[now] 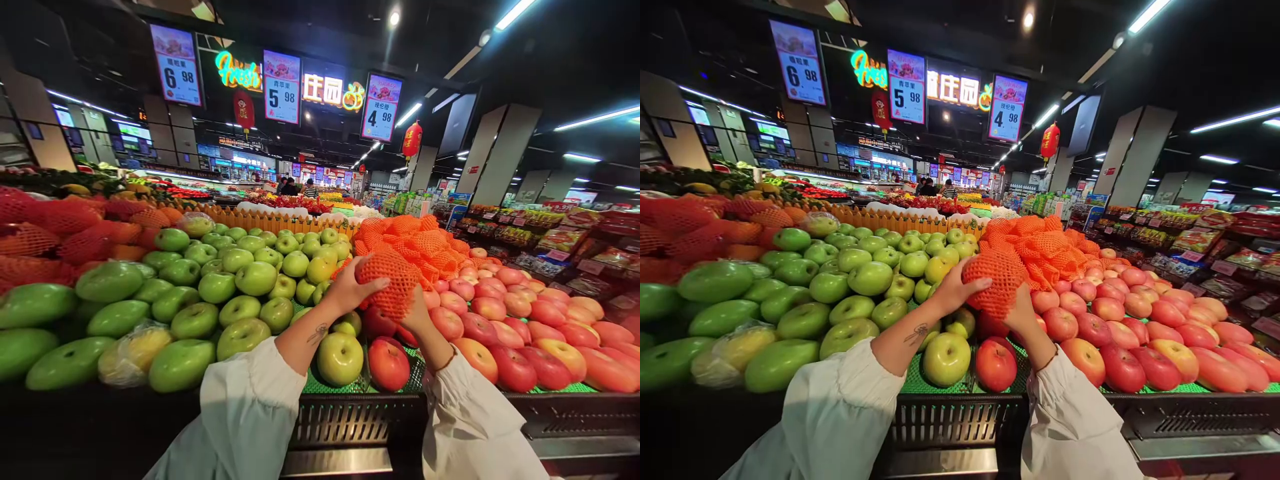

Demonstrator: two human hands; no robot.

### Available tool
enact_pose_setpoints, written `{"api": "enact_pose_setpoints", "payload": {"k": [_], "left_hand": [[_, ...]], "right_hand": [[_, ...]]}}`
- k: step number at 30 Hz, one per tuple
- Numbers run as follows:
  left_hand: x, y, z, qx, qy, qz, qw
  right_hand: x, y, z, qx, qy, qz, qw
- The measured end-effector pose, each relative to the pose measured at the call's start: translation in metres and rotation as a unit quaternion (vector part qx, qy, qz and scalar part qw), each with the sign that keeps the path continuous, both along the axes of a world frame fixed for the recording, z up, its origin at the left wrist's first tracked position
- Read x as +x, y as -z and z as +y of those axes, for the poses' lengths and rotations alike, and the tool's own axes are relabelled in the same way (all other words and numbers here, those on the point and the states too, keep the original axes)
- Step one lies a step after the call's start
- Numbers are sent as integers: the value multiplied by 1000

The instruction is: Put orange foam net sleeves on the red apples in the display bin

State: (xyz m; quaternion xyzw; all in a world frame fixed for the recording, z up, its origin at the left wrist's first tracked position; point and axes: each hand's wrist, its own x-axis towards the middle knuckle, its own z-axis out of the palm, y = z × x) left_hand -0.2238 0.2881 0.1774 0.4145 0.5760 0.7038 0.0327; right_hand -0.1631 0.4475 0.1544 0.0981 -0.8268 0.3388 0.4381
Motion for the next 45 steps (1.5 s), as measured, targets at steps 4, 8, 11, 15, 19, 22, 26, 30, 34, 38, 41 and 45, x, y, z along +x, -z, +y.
{"api": "enact_pose_setpoints", "payload": {"k": [4, 8, 11, 15, 19, 22, 26, 30, 34, 38, 41, 45], "left_hand": [[0, -5, 1, 109, 38, -60, 991], [2, -7, 2, 131, 16, -38, 991], [2, -6, 4, 128, -16, -38, 991], [3, -6, 4, 92, -10, -42, 995], [3, -6, 3, 72, 4, 1, 997], [1, -3, 1, 48, -18, 30, 998], [-3, 4, -3, -69, -74, 97, 990], [-2, 4, -7, -130, -83, 159, 975], [2, -1, -10, -142, -84, 186, 969], [3, -2, -11, -176, -110, 189, 960], [0, 0, -10, -177, -126, 189, 958], [-6, 2, -6, -127, -126, 140, 974]], "right_hand": [[7, 11, 6, 39, 95, 129, 986], [11, 14, 6, 113, 157, 260, 946], [13, 13, 6, 138, 134, 299, 935], [9, 18, 5, 96, 108, 217, 965], [1, 26, 3, 12, 35, 87, 996], [-2, 28, -1, -8, 17, 62, 998], [2, 19, -6, -10, 39, 73, 997], [7, 10, -8, -35, 30, 72, 996], [9, 2, -11, -72, -38, 43, 996], [10, -1, -13, -65, -71, 1, 995], [8, 3, -14, -132, -63, -10, 989], [4, 4, -14, -197, -52, 38, 978]]}}
